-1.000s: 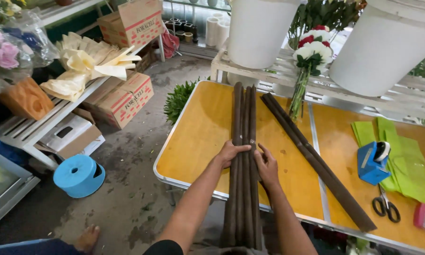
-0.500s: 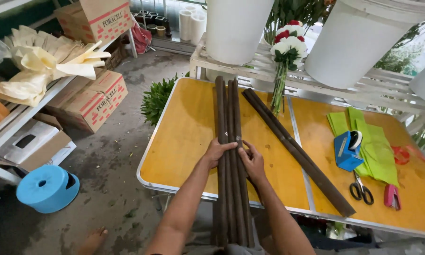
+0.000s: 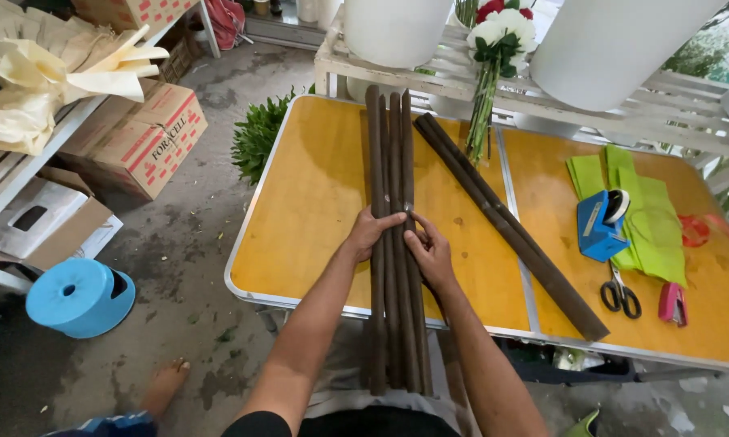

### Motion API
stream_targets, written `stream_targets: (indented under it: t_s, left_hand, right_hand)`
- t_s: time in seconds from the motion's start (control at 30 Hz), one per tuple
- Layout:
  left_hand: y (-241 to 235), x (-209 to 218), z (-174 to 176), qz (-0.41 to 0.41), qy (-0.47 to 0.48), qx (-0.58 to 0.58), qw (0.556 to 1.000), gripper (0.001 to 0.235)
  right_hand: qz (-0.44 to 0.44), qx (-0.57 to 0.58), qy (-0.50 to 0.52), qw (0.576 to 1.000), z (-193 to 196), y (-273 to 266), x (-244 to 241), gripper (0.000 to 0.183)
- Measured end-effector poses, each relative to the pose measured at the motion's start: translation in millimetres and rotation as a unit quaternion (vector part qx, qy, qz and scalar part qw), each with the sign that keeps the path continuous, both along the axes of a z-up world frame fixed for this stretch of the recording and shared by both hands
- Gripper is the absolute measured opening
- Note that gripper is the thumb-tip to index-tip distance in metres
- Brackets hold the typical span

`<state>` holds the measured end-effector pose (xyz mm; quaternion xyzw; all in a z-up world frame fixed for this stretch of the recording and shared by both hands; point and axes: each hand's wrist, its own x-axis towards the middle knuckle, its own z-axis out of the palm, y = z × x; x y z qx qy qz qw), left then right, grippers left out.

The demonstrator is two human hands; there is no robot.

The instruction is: Arranging long brown sticks into a fan-shaped structure on a work table and securing them at a central point.

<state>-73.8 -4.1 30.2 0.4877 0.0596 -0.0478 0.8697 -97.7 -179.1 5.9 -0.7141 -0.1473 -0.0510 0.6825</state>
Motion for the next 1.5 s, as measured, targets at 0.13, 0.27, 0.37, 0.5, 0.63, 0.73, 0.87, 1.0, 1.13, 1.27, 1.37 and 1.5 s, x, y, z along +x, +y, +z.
stream_targets:
  t_s: [0.13,0.27,0.37,0.5,0.63,0.73,0.87,1.0,1.13,1.27,1.37,1.5]
  left_hand:
    - [-3.8,0.8,-3.8,0.011,0.003,-0.011,1.0,0.044]
    - [-3.7,1.7,2.4,0.018,0.008,-0.002,1.0,0.042]
    - [-6.6,-1.6,8.8,0.026,0.019,0.0,0.999,0.043]
    - [-7.2,-9.4,31.0,0.031,0.032,0.025,0.999,0.048]
    - [-7.8,-10.9,59.0,0.034,0.06,0.052,0.996,0.051]
    - [-10.8,-3.1,62.4,0.04,0.08,0.038,0.995,0.049]
    - [-13.3,26.7,46.0,0.03,0.073,0.053,0.995,0.05]
    - [-19.8,51.9,33.6,0.017,0.071,0.045,0.996,0.047]
    - [-21.1,62.3,26.2,0.002,0.084,0.058,0.995,0.046]
    - [-17.7,64.1,34.0,0.022,0.118,0.179,0.977,0.054]
    - [-9.3,60.2,45.1,0.043,0.166,0.307,0.936,0.065]
    - [-0.3,68.2,37.9,0.055,0.212,0.387,0.896,0.056]
  right_hand:
    - [0.019,0.019,0.016,1.0,4.0,1.4,-3.5,0.049]
    - [0.016,0.032,0.041,0.999,5.1,3.5,3.3,0.052]
    - [0.011,0.048,0.067,0.997,11.1,3.7,1.3,0.053]
    - [0.0,0.075,0.09,0.993,-26.0,-5.3,21.4,0.051]
    - [-0.023,0.093,0.113,0.989,-31.8,-4.1,25.4,0.049]
    - [-0.029,0.082,0.116,0.989,-13.7,9.0,18.7,0.051]
    - [-0.064,0.084,0.127,0.986,-17.3,13.6,34.0,0.052]
    - [-0.071,0.098,0.145,0.982,-11.9,9.3,45.4,0.055]
    - [-0.09,0.113,0.15,0.978,-6.1,14.2,46.5,0.055]
    - [-0.078,0.128,0.166,0.975,-6.0,16.4,45.3,0.066]
    - [-0.079,0.118,0.174,0.974,-5.3,14.7,43.3,0.065]
    - [-0.093,0.147,0.184,0.967,-14.2,14.9,43.9,0.065]
